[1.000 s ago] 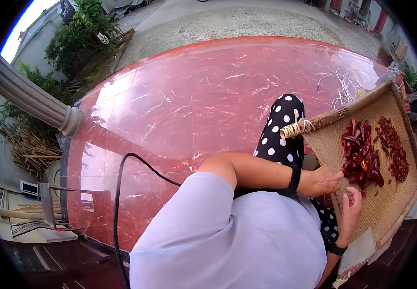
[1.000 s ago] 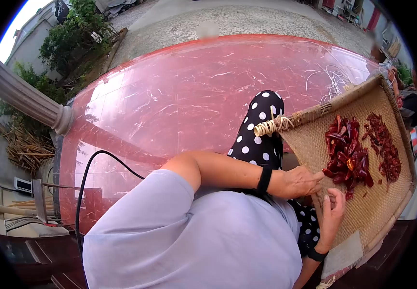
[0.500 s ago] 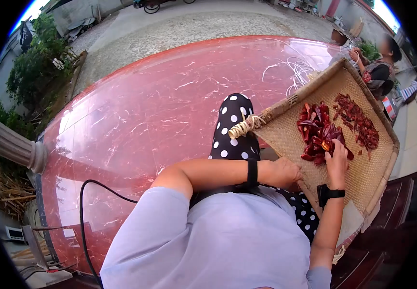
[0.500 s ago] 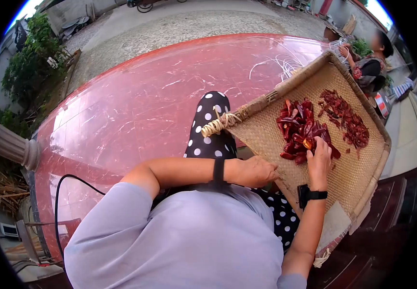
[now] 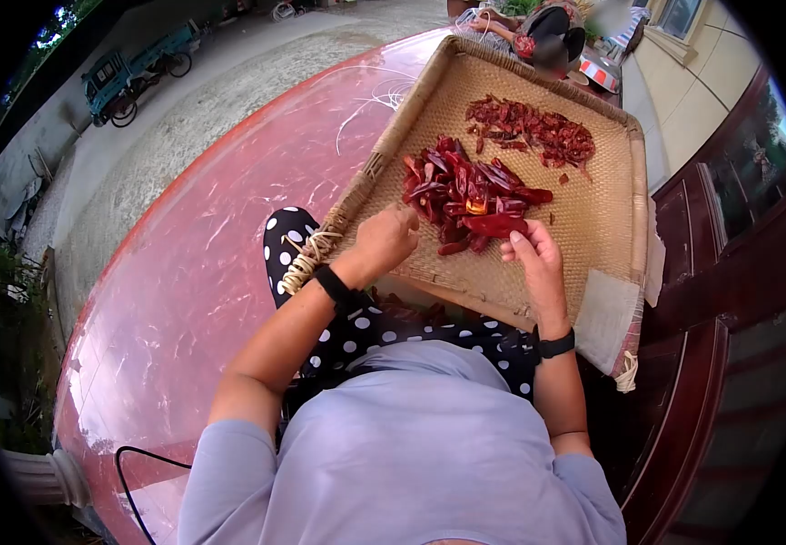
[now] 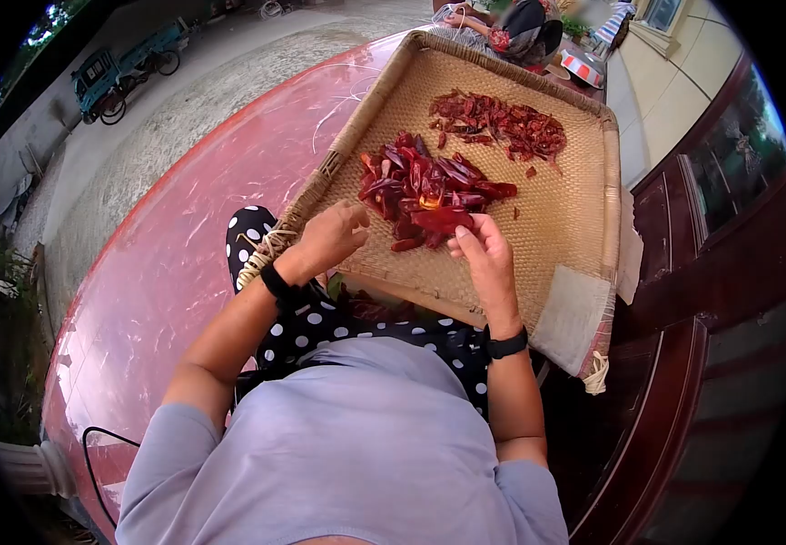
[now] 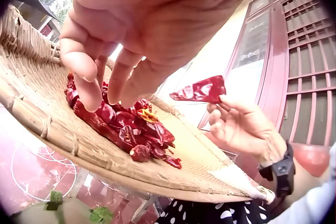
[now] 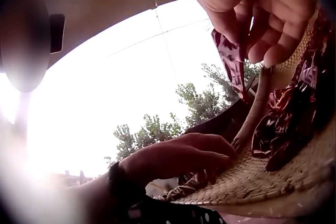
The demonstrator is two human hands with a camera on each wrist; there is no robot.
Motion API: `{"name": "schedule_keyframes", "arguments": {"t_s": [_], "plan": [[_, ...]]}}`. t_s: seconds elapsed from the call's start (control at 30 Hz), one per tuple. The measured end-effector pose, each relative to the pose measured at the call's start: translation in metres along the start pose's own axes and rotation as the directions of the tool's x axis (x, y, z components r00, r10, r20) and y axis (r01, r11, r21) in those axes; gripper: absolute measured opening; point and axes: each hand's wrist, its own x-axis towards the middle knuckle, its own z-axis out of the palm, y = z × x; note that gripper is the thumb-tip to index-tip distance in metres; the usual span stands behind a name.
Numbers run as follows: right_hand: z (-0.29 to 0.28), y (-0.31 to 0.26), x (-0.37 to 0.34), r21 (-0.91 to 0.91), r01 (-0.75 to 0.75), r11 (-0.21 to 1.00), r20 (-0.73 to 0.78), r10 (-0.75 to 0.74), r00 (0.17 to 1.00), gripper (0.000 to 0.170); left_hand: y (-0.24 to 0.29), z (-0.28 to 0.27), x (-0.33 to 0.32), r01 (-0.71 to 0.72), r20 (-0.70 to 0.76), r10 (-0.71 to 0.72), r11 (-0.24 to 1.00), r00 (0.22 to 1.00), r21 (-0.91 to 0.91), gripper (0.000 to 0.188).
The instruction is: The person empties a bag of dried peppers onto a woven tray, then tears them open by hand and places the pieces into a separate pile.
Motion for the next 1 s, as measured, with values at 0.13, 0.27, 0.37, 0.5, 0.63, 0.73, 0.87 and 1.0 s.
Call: {"name": "schedule_keyframes", "arguments": {"t_s": [0.13, 0.27, 0.37, 0.5, 0.63, 0.73, 0.87, 1.0], "plan": [[0.018, 0.002, -0.041, -0.228, -0.163, 0.960, 0.426, 0.249, 0.870, 0.020, 0.009, -0.002, 0.018, 0.006, 0.034, -0.004, 0.998, 0.999, -0.056, 0.018], [0.028, 0.019, -0.056, -0.522, 0.137, 0.842, 0.504, 0.175, 0.846, 0.022, 0.026, 0.013, 0.038, -0.155, 0.013, 0.157, 0.984, 0.988, -0.092, 0.016], [0.032, 0.012, -0.060, -0.523, 0.144, 0.840, 0.497, 0.163, 0.852, 0.025, 0.041, 0.027, 0.048, -0.287, -0.022, 0.287, 0.958, 0.958, -0.004, 0.038], [0.028, 0.019, -0.059, -0.469, 0.106, 0.877, 0.473, 0.147, 0.869, 0.026, 0.044, 0.053, 0.075, -0.318, -0.079, 0.341, 0.923, 0.937, 0.216, 0.048], [0.026, 0.017, -0.062, -0.449, 0.059, 0.892, 0.476, 0.182, 0.861, 0.022, 0.044, 0.057, 0.088, -0.368, -0.092, 0.413, 0.876, 0.906, 0.313, 0.020], [0.023, 0.023, -0.066, -0.411, -0.005, 0.912, 0.420, 0.195, 0.886, 0.019, 0.049, 0.054, 0.083, -0.333, -0.207, 0.377, 0.917, 0.903, 0.219, 0.019], [0.020, 0.031, -0.066, -0.224, -0.071, 0.972, 0.214, 0.120, 0.969, 0.017, 0.056, 0.040, 0.068, -0.345, -0.372, 0.337, 0.937, 0.865, 0.047, 0.024], [0.012, 0.029, -0.053, -0.076, -0.132, 0.988, -0.050, 0.128, 0.991, 0.035, 0.075, 0.008, 0.030, -0.204, -0.206, 0.133, 0.904, 0.970, -0.377, 0.018]]}}
